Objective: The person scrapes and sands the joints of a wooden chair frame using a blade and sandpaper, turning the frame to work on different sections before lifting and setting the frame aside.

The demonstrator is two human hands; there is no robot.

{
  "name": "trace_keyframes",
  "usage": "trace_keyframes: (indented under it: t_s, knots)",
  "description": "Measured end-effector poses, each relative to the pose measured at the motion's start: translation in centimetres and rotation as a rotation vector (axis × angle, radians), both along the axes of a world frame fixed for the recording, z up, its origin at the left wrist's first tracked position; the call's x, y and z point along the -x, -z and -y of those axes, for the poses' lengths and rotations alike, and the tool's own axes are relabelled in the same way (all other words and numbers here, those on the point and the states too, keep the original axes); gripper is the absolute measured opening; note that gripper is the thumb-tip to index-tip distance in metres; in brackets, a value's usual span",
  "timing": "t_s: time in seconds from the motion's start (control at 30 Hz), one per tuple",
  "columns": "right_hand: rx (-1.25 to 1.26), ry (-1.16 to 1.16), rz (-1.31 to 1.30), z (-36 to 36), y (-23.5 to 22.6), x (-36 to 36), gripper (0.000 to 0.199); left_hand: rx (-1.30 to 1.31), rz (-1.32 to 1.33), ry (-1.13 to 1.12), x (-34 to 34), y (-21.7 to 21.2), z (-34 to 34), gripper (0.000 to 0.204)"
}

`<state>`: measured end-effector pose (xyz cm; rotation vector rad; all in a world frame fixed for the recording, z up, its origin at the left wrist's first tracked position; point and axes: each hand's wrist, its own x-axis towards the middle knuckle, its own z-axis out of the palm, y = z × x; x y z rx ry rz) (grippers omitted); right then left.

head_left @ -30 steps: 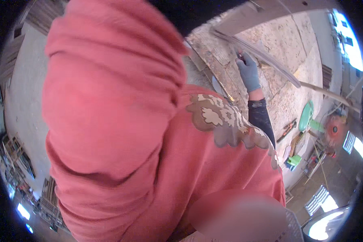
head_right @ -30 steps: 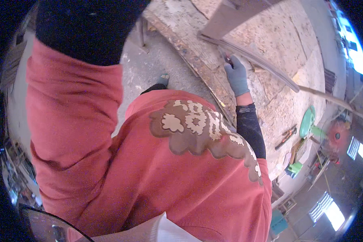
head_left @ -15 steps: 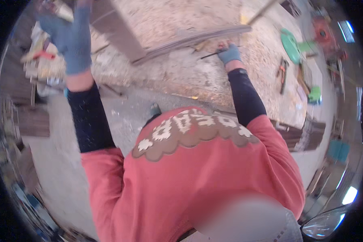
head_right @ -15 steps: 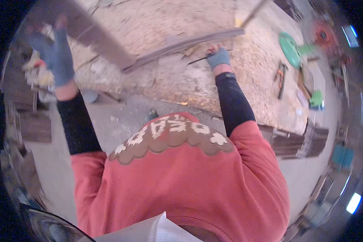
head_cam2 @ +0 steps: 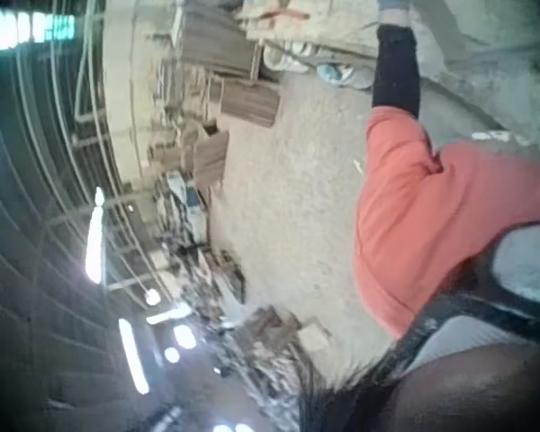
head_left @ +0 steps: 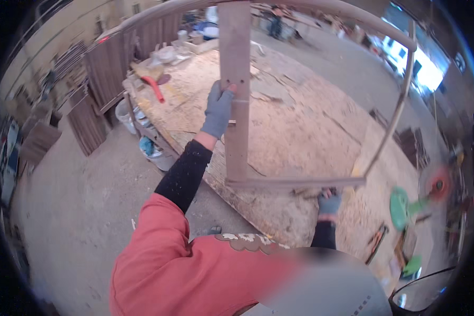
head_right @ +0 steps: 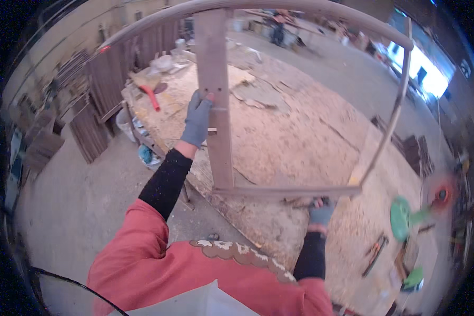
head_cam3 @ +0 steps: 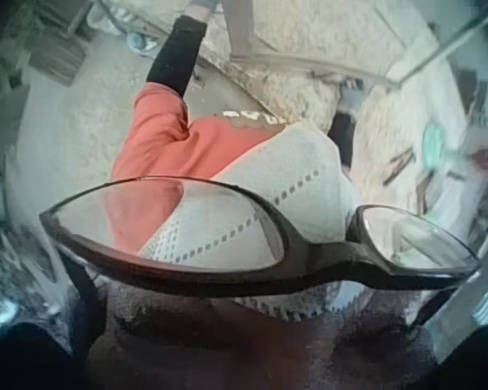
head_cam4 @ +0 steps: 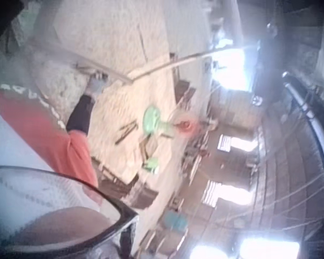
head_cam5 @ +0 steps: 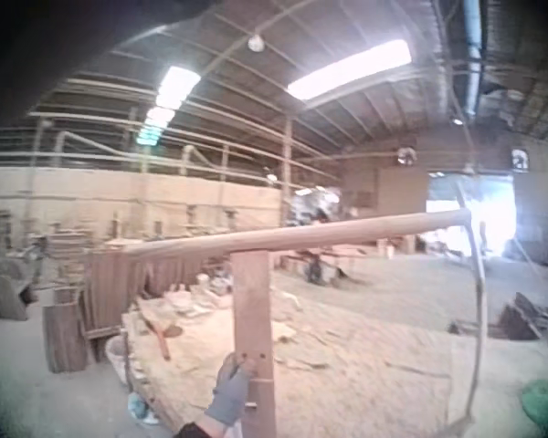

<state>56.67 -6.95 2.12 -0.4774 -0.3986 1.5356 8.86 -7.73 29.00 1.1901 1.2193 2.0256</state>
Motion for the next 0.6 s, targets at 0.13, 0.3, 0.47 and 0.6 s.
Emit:
trace_keyframes:
  t_s: [0.13, 0.3, 0.47, 0.6]
  knots:
    - [-0.255, -0.105, -0.212, 3.2, -12.8, 2.8, 0.048, 0.0, 0.063, 0.235, 5.1, -5.2, 1.1, 0.036]
    - [-0.58, 0.097, -0.137, 4.8, -27.9, 4.3, 0.053, 0.018, 0.072, 0.32, 6.7, -10.5, 1.0, 0.028]
    - [-0.81, -0.156, -0.091, -0.7, -35.9, 1.1, 0.045, 0.165, 0.191, 0.332, 5.4, -10.3, -0.2, 0.019]
    - [-0.908, -0.379, -0.171, 0.0, -42.1, 4.4, 0.033, 0.438, 0.494, 0.637, 8.9, -4.4, 0.5, 0.029]
